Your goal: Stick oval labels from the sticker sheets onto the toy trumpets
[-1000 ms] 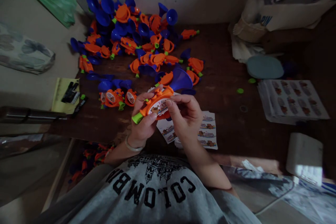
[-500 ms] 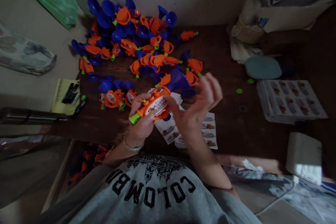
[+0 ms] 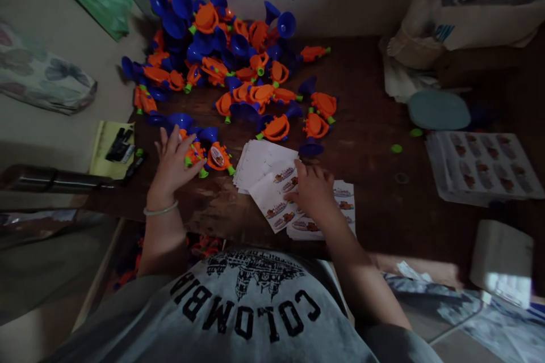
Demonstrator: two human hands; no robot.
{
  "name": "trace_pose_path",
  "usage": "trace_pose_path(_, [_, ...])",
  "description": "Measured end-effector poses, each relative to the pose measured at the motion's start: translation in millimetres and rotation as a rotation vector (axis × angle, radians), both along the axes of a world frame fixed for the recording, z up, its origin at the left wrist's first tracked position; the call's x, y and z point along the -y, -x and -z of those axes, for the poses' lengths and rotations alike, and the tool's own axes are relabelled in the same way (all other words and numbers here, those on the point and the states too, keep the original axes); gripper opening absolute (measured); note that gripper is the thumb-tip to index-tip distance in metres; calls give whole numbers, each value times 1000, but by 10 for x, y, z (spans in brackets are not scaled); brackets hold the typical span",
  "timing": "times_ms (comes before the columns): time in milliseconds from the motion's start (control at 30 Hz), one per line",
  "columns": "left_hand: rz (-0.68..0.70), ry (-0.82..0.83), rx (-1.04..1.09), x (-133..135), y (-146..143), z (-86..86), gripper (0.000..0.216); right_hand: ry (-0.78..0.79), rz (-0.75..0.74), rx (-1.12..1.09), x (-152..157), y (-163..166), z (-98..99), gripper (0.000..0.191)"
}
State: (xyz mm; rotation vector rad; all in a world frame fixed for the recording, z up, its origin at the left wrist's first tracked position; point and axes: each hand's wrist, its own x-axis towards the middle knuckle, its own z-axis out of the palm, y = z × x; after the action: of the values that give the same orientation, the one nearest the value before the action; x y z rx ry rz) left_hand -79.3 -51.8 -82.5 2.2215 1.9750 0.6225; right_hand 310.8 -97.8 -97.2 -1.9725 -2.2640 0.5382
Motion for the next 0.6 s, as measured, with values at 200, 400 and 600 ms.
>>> trace_pose_path(200, [100,-248,319,203,-608,32,55,-99,176,-399,-64,-64,111,44])
trace_pose_path(400, [142,317,1311,563,-1433,207,109,-263,289,-1123,-145,-91,-67,52])
trace_pose_path(600, [-10,663,1691,658,-1849,75,70,-598,190,-931,-186,126,-218,36])
